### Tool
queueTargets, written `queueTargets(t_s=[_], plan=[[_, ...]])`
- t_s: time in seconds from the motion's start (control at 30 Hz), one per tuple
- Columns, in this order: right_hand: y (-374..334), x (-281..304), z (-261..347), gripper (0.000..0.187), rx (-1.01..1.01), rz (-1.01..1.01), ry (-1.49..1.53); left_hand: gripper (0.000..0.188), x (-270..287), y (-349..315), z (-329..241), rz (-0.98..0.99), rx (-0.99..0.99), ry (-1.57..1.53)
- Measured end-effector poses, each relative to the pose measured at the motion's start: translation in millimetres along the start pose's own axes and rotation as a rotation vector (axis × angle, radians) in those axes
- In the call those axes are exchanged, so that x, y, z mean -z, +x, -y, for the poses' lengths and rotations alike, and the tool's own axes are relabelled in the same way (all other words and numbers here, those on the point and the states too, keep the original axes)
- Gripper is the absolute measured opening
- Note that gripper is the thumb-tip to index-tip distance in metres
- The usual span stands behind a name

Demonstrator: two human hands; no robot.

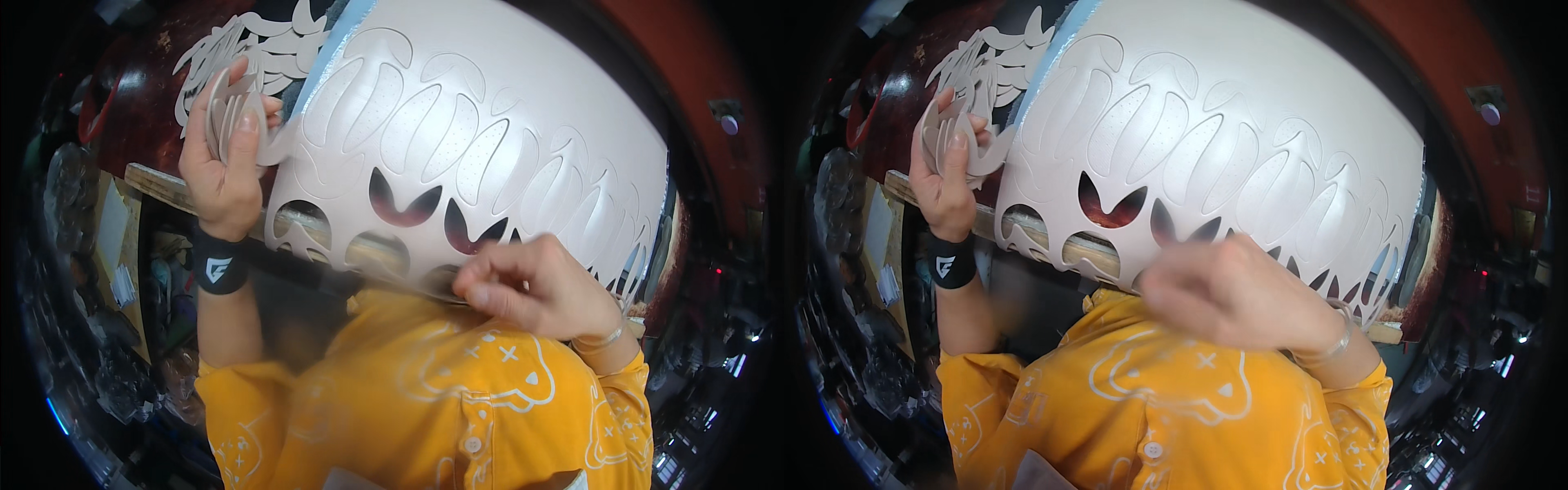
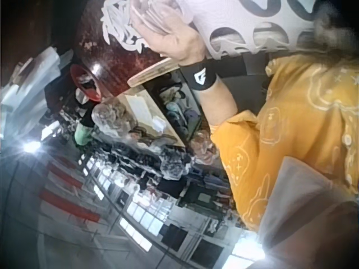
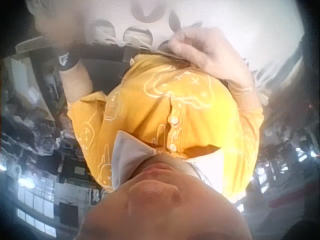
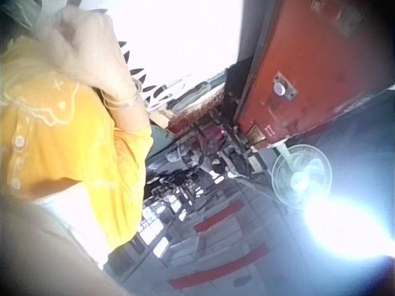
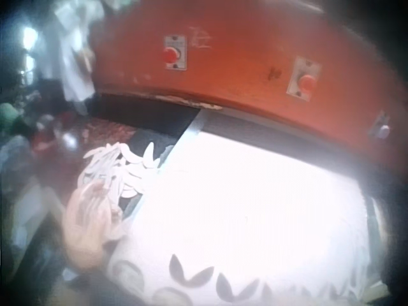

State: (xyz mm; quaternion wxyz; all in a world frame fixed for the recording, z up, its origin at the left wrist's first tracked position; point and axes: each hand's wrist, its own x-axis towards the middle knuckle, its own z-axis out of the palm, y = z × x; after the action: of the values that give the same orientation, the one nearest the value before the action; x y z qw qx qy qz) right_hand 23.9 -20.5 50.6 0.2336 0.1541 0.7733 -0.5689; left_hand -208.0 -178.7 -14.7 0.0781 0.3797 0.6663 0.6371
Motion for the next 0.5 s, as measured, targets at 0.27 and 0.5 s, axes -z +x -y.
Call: queueTargets(t_s=[0.27, 0.5], plan=[[106.4, -32.3, -37.4, 0.018, 0.228, 0.253, 1.456, 0.046, -2.8, -22.0, 25.1, 0.491, -0.28, 0.618], [104.3, -29.4, -43.1, 0.014, 0.247, 0.217, 1.32, 0.04, 37.2, 23.4, 21.5, 0.327, 0.121, 0.219]])
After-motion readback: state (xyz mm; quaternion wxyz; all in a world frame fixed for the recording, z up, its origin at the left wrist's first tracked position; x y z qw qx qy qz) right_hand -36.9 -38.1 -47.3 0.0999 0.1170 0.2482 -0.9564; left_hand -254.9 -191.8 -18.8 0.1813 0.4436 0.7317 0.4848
